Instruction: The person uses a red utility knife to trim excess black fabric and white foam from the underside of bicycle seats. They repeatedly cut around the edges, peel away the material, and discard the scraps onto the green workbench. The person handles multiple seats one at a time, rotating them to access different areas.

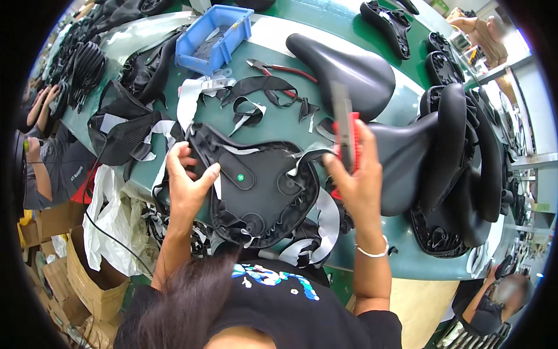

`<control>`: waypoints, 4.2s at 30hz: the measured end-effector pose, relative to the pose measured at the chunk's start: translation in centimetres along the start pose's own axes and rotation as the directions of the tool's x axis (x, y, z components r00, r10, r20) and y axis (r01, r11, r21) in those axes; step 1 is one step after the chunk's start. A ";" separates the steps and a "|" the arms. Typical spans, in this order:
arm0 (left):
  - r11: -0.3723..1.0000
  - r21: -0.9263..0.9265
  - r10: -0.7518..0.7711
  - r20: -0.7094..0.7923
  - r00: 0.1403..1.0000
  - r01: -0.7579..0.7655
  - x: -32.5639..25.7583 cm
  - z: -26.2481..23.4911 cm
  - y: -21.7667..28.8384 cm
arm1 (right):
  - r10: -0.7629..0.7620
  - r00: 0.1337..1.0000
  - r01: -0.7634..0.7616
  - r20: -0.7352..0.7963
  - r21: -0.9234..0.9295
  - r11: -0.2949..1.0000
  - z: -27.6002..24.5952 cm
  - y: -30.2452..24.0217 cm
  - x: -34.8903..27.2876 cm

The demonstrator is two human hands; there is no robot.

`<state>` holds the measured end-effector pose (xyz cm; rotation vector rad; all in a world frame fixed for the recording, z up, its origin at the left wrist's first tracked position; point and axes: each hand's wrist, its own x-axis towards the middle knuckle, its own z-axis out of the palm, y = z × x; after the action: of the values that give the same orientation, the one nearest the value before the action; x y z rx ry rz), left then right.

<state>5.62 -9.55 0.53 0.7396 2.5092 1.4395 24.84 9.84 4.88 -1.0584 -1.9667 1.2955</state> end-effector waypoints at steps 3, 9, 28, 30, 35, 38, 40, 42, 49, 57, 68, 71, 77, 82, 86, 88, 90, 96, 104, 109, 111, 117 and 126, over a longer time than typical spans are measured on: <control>0.817 0.172 0.520 0.192 0.832 -0.550 2.1 1.0 2.3 | -0.140 0.990 0.141 0.025 -0.016 0.990 0.4 -0.6 -0.3; 0.683 -0.088 0.630 0.573 0.524 -0.725 3.7 6.8 6.2 | -0.327 0.904 0.373 0.277 -0.133 0.918 -1.0 -1.3 -1.4; 0.563 -0.205 0.820 0.260 0.510 -0.800 5.7 6.0 8.5 | -0.159 0.934 0.346 0.320 -0.699 0.626 -2.6 -0.5 -4.3; 0.431 0.098 0.841 0.315 0.439 -0.897 7.3 6.9 7.7 | -0.183 0.926 0.373 0.329 -0.735 0.567 -1.9 -0.6 -3.0; 0.908 -0.268 0.316 -0.067 0.946 -0.322 8.7 7.3 7.2 | -0.043 0.956 0.264 0.290 -0.789 0.555 -1.2 -1.0 -9.4; 0.621 -0.760 0.190 0.383 0.904 0.191 8.7 7.0 4.0 | -0.128 0.915 0.399 0.383 -0.806 0.438 -2.2 -1.2 -6.9; 0.197 -0.797 0.038 0.588 0.808 0.571 7.5 4.8 4.2 | -0.159 0.885 0.462 0.437 -0.792 0.398 -3.7 -1.9 -2.0; 0.291 -0.824 0.092 0.530 0.843 0.487 4.4 3.4 3.4 | -0.150 0.788 0.599 0.598 -0.686 0.413 -5.0 -2.8 3.0; 0.356 -0.929 0.553 0.122 0.824 -0.102 6.3 -5.3 2.5 | -0.018 0.700 0.680 0.714 -0.658 0.324 -4.8 -3.8 2.8; 0.927 -0.320 0.369 0.684 0.630 -0.195 9.7 -0.7 8.5 | -0.005 0.850 0.502 0.527 -0.807 0.310 -3.9 -4.3 -4.2; 0.734 -0.469 0.665 0.644 0.379 -0.491 5.6 3.8 3.1 | -0.060 0.725 0.631 0.686 -0.627 0.457 -3.1 -5.6 1.7; 0.783 -0.622 0.488 0.582 0.651 -0.030 6.9 2.9 3.5 | 0.017 0.687 0.674 0.726 -0.646 0.358 -3.1 -6.0 2.0; 0.091 -0.968 0.307 0.252 0.918 0.235 8.1 3.0 3.5 | -0.016 0.777 0.577 0.629 -0.701 0.419 -3.8 -4.8 -3.3; 0.706 -0.689 0.673 0.581 0.458 -0.163 7.5 2.3 5.0 | 0.017 0.826 0.502 0.564 -0.749 0.433 -2.5 -5.5 -3.0; 0.637 -0.673 0.770 0.582 0.262 -0.376 5.5 3.0 3.5 | -0.126 0.800 0.558 0.587 -0.648 0.518 -2.9 -6.2 0.2; 0.655 -0.697 0.755 0.582 0.303 -0.293 5.5 2.7 3.7 | -0.092 0.748 0.614 0.658 -0.632 0.473 -2.4 -6.2 1.4; 0.639 -0.731 0.759 0.547 0.354 -0.239 5.6 2.8 3.6 | -0.044 0.687 0.680 0.725 -0.621 0.390 -1.6 -6.7 2.4; 0.328 -0.942 0.327 0.184 0.927 0.071 6.5 2.1 3.6 | 0.055 0.693 0.658 0.719 -0.662 0.358 -2.0 -6.0 0.6; 0.799 0.007 0.595 0.130 0.793 -0.601 10.2 -3.2 6.9 | -0.011 0.798 0.570 0.603 -0.749 0.338 -2.1 -5.8 -2.3; 0.987 0.156 -0.145 0.817 0.558 0.028 6.5 -6.7 -0.2 | 0.041 0.805 0.481 0.591 -0.692 0.538 -3.6 -4.9 -1.9; 0.980 0.195 -0.198 0.934 0.296 0.040 3.1 -5.3 -1.8 | -0.048 0.820 0.484 0.570 -0.646 0.591 -3.4 -3.4 -1.7; 0.620 -0.578 -0.196 0.540 0.818 0.530 -1.9 0.9 2.7 | -0.174 0.868 0.469 0.464 -0.655 0.593 -2.6 -0.3 -0.8; 0.717 -0.656 0.007 0.346 0.938 0.236 -5.3 3.0 3.8 | -0.129 0.972 0.213 0.196 -0.506 0.836 0.7 3.3 -10.6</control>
<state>12.62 -8.21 1.62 0.5820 1.5393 1.8400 30.95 1.29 1.33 -1.0058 -2.5583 0.7695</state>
